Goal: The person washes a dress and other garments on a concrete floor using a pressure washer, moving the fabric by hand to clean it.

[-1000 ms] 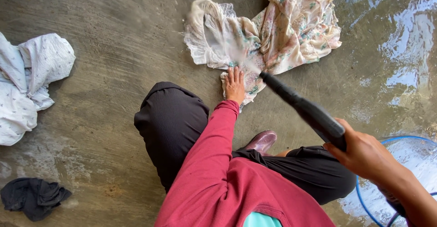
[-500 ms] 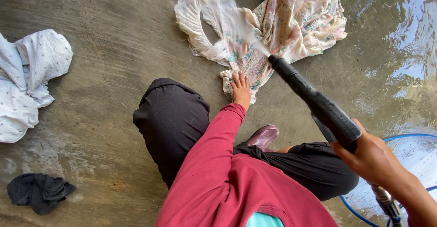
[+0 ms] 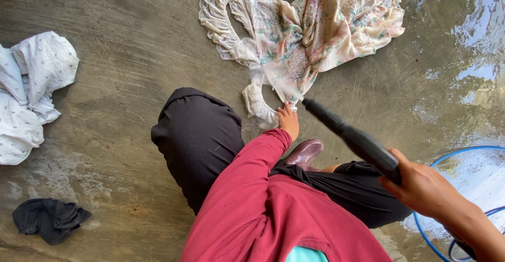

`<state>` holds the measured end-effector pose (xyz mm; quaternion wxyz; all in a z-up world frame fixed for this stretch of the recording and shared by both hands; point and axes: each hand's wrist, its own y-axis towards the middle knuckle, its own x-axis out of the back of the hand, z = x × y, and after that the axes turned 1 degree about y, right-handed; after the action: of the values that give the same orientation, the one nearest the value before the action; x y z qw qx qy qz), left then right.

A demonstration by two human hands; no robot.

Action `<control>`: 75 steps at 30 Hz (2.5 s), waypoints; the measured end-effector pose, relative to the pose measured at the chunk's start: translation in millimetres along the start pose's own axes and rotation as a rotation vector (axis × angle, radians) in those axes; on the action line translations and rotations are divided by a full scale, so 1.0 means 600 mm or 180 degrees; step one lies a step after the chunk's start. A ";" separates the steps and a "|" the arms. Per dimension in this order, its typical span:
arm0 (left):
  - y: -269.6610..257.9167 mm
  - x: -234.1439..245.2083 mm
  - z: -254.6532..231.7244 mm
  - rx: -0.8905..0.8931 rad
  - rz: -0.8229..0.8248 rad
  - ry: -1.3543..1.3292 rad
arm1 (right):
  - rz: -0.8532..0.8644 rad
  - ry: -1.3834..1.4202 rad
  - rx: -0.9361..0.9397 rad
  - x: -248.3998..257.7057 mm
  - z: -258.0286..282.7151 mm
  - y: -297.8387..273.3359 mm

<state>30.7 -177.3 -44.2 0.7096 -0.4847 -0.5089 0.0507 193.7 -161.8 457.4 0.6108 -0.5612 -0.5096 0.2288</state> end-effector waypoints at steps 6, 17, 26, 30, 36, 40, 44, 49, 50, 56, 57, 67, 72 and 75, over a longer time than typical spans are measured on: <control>-0.007 0.014 0.016 -0.0250 0.0229 0.0307 | -0.0123 0.0285 -0.0109 0.006 0.010 -0.016; -0.004 0.024 0.025 -0.0265 0.0210 0.0339 | -0.0228 0.0463 -0.0159 -0.009 -0.004 -0.011; -0.003 0.042 0.042 -0.0475 0.0170 0.0277 | -0.0660 0.1032 -0.0590 0.005 -0.022 -0.016; 0.001 0.062 0.067 -0.0524 -0.0579 0.0153 | -0.0257 0.0604 -0.0398 0.011 -0.014 -0.017; 0.054 0.189 0.174 -0.0184 -0.1680 -0.0799 | -0.0500 0.1123 -0.0338 0.021 0.008 -0.015; 0.072 0.211 0.231 0.0232 -0.1384 -0.1109 | -0.0359 0.0801 -0.0088 0.026 0.033 -0.006; 0.064 0.197 0.238 0.0072 -0.1407 -0.0634 | -0.0597 0.1010 0.0078 0.036 0.057 0.002; 0.056 0.192 0.244 -0.0020 -0.1437 -0.0324 | -0.0509 0.0746 0.0235 0.046 0.058 0.010; 0.060 0.188 0.245 -0.0087 -0.1437 -0.0343 | -0.0656 0.0929 0.0228 0.037 0.052 0.014; 0.075 0.190 0.251 -0.0057 -0.1830 -0.0944 | -0.0452 0.1052 -0.0143 0.013 0.024 0.005; 0.077 0.191 0.254 0.0041 -0.1879 -0.1386 | -0.0535 0.1126 -0.0218 0.000 0.012 0.005; 0.038 0.173 0.250 -0.0576 -0.1545 0.0177 | -0.0762 0.1995 -0.0990 -0.116 -0.090 -0.006; 0.066 0.120 0.250 -0.0748 -0.1695 0.0465 | -0.0542 0.2130 -0.0909 -0.113 -0.094 -0.004; 0.099 0.098 0.239 -0.0601 -0.2171 0.0552 | -0.1329 0.2520 -0.0902 -0.086 -0.116 -0.010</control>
<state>-27.0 -21.4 -46.8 0.6783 -0.3531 -0.5816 -0.2774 233.6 -238.7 454.4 0.7085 -0.5686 -0.3656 -0.2025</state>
